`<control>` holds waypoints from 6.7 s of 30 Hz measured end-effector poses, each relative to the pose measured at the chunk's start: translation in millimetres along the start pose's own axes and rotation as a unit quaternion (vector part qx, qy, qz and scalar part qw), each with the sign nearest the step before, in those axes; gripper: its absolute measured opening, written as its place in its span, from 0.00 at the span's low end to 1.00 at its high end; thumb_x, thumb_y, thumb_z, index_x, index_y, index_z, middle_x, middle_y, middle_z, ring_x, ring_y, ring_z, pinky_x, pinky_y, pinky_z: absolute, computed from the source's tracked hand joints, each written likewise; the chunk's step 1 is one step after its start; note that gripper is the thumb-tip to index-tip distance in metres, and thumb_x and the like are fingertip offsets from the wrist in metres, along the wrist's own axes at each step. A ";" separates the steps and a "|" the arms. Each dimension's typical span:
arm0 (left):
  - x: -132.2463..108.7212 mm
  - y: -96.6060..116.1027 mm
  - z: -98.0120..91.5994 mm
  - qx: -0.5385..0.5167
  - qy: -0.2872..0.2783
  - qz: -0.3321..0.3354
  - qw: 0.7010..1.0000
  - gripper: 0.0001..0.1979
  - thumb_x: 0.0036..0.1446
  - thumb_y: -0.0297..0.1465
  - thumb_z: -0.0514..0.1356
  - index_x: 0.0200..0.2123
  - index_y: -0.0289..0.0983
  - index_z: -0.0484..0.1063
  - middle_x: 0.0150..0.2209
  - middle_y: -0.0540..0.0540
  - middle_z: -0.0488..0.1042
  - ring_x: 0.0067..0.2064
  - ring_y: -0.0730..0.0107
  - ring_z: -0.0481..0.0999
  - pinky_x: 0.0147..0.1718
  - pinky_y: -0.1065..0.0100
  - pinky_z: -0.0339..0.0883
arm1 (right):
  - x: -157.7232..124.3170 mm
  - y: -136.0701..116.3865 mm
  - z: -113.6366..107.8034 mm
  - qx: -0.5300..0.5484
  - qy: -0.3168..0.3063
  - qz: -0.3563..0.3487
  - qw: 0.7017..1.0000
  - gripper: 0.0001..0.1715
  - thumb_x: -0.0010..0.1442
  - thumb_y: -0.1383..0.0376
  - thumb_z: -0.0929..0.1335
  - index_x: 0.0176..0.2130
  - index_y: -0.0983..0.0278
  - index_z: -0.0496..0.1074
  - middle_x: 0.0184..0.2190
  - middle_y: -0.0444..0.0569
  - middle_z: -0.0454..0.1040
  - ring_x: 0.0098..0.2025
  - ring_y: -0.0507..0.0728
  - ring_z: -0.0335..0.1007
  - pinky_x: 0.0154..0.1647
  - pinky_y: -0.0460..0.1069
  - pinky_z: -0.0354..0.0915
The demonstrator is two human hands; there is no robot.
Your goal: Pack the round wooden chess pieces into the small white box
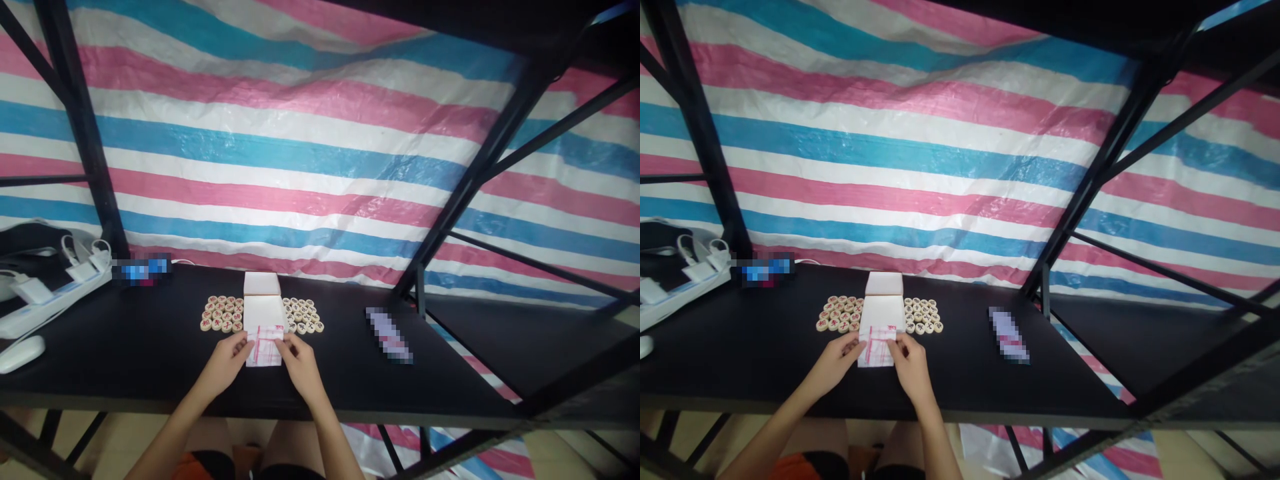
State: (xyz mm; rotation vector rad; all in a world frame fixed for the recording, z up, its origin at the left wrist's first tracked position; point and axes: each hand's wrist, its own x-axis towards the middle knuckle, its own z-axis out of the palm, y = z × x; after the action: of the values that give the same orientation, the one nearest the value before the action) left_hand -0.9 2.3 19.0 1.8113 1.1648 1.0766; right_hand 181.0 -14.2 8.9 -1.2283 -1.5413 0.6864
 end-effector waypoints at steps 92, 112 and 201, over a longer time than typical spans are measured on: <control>-6.3 2.3 -0.1 0.183 -0.037 0.048 0.981 0.12 0.57 0.28 0.51 0.36 0.39 0.75 0.32 0.47 0.75 0.32 0.67 0.72 0.34 0.68 0.64 | 15.5 19.0 -25.0 -0.398 0.050 -0.155 0.903 0.17 0.59 0.72 0.60 0.48 0.66 0.68 0.44 0.57 0.70 0.48 0.62 0.64 0.51 0.58 0.62; 0.2 -7.6 2.5 0.175 -0.056 0.066 0.981 0.12 0.57 0.30 0.54 0.42 0.41 0.75 0.38 0.46 0.77 0.40 0.63 0.74 0.42 0.65 0.66 | -2.9 1.4 5.7 -0.200 0.011 -0.109 0.974 0.24 0.56 0.70 0.63 0.53 0.61 0.67 0.53 0.53 0.66 0.48 0.57 0.68 0.47 0.51 0.68; -0.7 -5.1 2.2 0.098 -0.046 0.053 0.993 0.13 0.58 0.32 0.55 0.45 0.38 0.73 0.38 0.46 0.78 0.34 0.67 0.75 0.37 0.68 0.69 | -5.4 -2.4 4.7 -0.111 -0.052 -0.089 0.988 0.13 0.55 0.67 0.68 0.42 0.60 0.72 0.41 0.48 0.72 0.42 0.56 0.69 0.38 0.47 0.66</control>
State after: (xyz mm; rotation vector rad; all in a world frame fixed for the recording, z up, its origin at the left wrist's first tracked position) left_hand -0.8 3.1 13.4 2.0721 1.1639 0.9546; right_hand 175.6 -19.4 7.5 -1.2150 -1.8285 0.4778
